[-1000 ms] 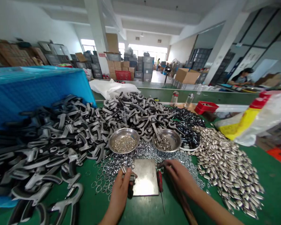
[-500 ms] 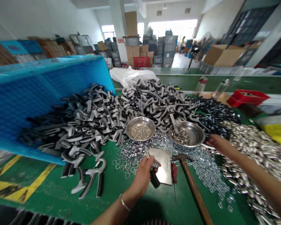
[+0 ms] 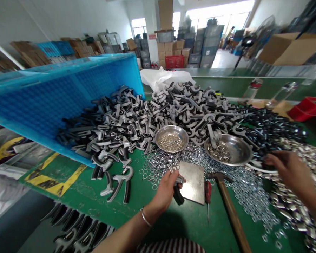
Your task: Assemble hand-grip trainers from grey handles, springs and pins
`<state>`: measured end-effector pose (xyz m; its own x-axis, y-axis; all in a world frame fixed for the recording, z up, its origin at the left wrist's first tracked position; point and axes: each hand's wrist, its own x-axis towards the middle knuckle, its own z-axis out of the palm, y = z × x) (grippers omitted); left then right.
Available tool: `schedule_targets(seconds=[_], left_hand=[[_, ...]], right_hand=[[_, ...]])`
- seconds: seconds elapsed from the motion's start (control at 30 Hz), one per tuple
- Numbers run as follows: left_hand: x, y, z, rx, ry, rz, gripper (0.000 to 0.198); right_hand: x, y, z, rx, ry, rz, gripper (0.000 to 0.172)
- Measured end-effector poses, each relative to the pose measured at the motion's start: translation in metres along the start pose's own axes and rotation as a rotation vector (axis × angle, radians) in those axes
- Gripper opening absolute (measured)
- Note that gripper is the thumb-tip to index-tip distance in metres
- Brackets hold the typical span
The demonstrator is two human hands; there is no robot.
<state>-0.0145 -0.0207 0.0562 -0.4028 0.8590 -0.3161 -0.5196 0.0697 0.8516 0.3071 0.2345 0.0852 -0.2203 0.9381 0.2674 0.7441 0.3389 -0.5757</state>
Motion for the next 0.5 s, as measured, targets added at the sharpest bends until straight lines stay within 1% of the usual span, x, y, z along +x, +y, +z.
schedule_targets(seconds=[0.03,0.07,0.1,0.17,0.2,0.23,0.27,0.3,0.37,0.43,0.5], left_hand=[[-0.001,0.0,-0.001,0.029,0.008,0.013,0.039],[-0.002,0.0,-0.001,0.058,0.006,0.022,0.04],[-0.003,0.001,0.001,0.084,0.0,0.032,0.039],[-0.005,0.002,0.009,0.128,-0.029,0.051,0.039],[-0.006,0.003,0.013,0.147,-0.043,0.062,0.038],[-0.007,0.004,0.016,0.165,-0.05,0.075,0.037],[-0.008,0.005,0.019,0.181,-0.051,0.088,0.037],[-0.009,0.006,0.019,0.196,-0.047,0.099,0.036],[-0.011,0.009,0.016,0.226,-0.032,0.114,0.036],[-0.013,0.01,0.011,0.266,-0.015,0.128,0.037],[-0.015,0.012,0.007,0.325,-0.001,0.14,0.037]], right_hand=[[-0.02,-0.019,0.001,0.079,-0.002,0.014,0.045],[-0.043,-0.04,0.004,0.282,0.0,0.058,0.043],[-0.067,-0.064,0.012,0.446,-0.031,0.085,0.041],[-0.113,-0.114,0.034,0.631,-0.19,0.099,0.035],[-0.132,-0.136,0.047,0.705,-0.249,0.112,0.033],[-0.145,-0.155,0.059,0.772,-0.281,0.129,0.031],[-0.154,-0.17,0.069,0.817,-0.28,0.129,0.03],[-0.16,-0.181,0.076,0.853,-0.281,0.127,0.028],[-0.162,-0.192,0.082,0.893,-0.286,0.104,0.025],[-0.161,-0.195,0.081,0.875,-0.294,0.061,0.022],[-0.159,-0.194,0.08,0.777,-0.282,0.006,0.021]])
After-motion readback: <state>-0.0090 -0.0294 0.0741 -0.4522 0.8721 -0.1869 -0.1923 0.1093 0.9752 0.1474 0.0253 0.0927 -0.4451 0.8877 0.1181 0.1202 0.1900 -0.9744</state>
